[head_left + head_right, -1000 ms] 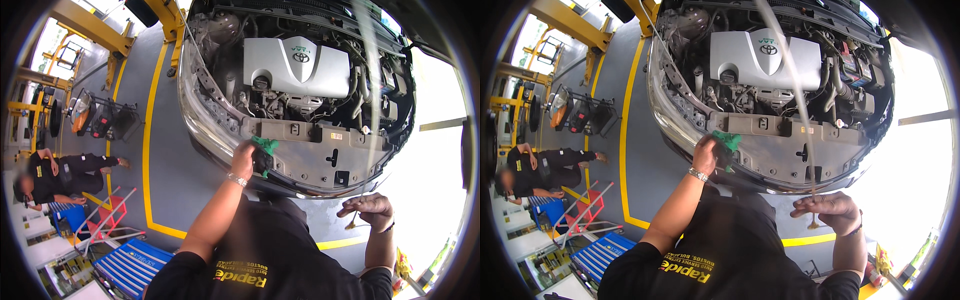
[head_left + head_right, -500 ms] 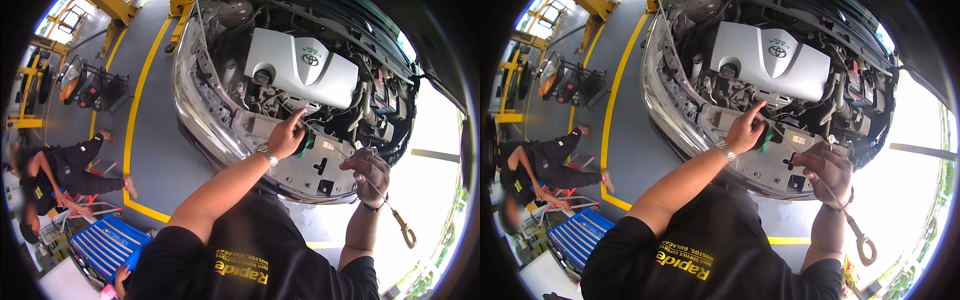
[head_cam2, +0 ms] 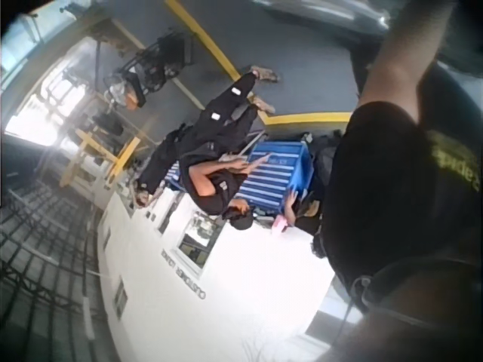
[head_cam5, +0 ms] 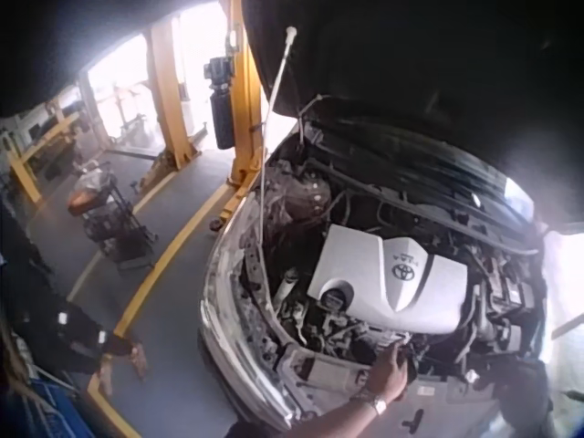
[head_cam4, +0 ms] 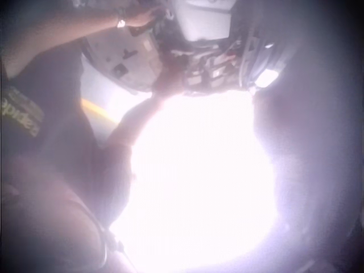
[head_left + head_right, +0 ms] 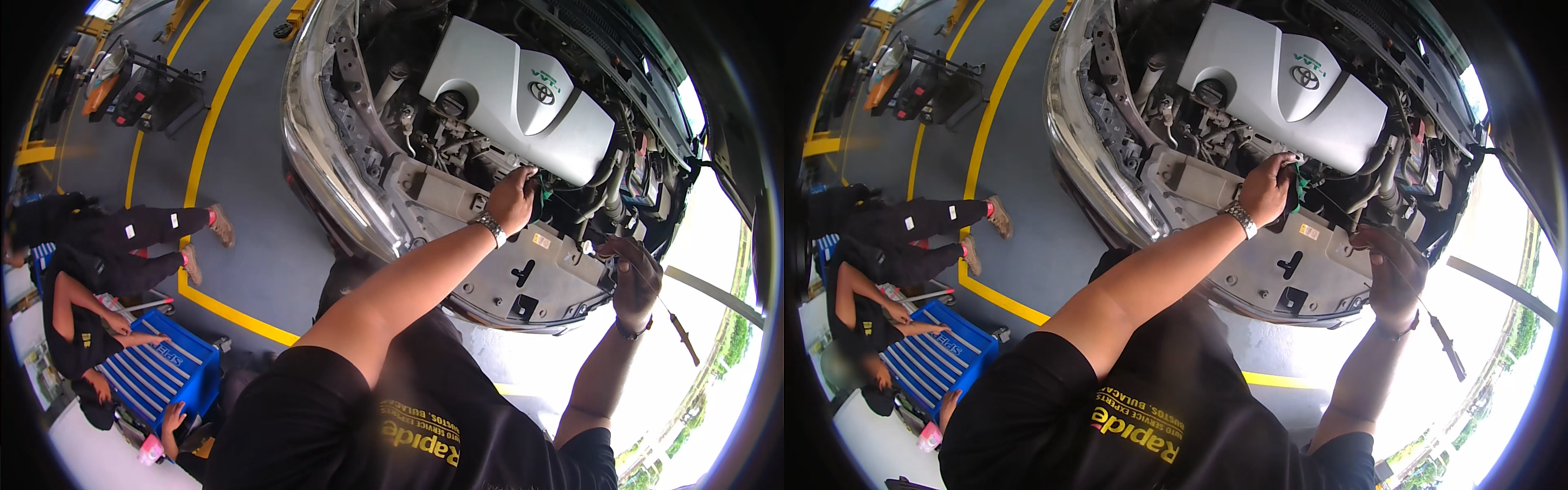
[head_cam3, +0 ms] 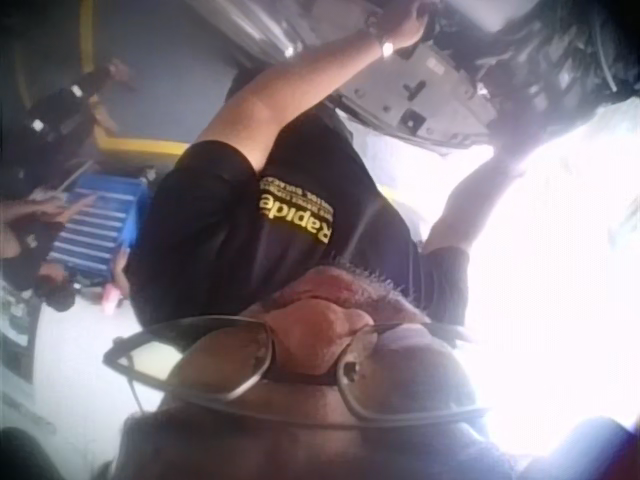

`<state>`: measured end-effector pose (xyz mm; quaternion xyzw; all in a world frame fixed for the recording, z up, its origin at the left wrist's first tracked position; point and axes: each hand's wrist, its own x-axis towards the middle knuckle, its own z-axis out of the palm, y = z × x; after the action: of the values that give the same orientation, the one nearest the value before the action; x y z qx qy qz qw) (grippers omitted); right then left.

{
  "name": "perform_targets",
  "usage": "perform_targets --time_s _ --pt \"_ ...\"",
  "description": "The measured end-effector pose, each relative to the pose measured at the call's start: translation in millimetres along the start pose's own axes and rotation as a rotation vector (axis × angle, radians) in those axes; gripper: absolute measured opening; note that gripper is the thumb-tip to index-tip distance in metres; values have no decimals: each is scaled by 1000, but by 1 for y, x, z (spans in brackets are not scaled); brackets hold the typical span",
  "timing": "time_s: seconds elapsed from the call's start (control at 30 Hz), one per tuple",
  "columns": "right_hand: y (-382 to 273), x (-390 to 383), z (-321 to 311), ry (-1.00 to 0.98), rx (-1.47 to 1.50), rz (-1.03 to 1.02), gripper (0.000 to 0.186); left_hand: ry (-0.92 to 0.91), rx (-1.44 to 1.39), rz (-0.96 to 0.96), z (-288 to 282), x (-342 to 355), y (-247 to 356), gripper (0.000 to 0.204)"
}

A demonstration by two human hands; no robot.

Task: The person removes a protective cover from the front of a car, then checks the engine oil level using the dipstick and a green cloth. They wipe the dipstick, reinsert it, and pull it out again to verify the oil level. Finally, they spray a cleaning agent into the engine bay and operate the car lift controls.

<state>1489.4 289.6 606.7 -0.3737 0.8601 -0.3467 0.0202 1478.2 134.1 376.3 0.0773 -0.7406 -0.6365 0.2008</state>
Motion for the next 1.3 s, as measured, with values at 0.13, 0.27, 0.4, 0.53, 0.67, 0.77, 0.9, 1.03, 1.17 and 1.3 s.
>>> perform_targets --time_s 0.13,0.27,0.4,0.53,0.67,0.77,0.9,1.03,1.17,1.3 --pt "-3 16 9 71 -12 48 21 -51 19 -68 -1 6 -9 34" --pt "10 70 38 -2 -60 76 16 6 108 -378 -18 7 -8 41" --pt "91 114 120 -229 -122 113 26 -55 118 -461 -70 -35 -30 38" --pt "221 91 221 -467 -361 178 31 -146 117 -564 -130 -79 -31 27" --pt "167 107 228 -204 -112 352 37 -1 -143 -818 -179 -103 -29 26" --pt "115 114 187 -37 -25 368 32 120 -780 -1182 -203 -106 -21 33" --pt "109 116 163 37 -105 213 22 175 -1494 -1259 -221 -97 7 41" --pt "134 121 171 -126 -257 251 25 70 -1193 -960 -219 -105 0 38" --pt "214 102 235 -216 -270 349 32 -381 -568 -410 -204 -111 -17 34" --pt "236 100 243 -283 218 667 36 -222 -336 -260 -217 -111 -17 34"
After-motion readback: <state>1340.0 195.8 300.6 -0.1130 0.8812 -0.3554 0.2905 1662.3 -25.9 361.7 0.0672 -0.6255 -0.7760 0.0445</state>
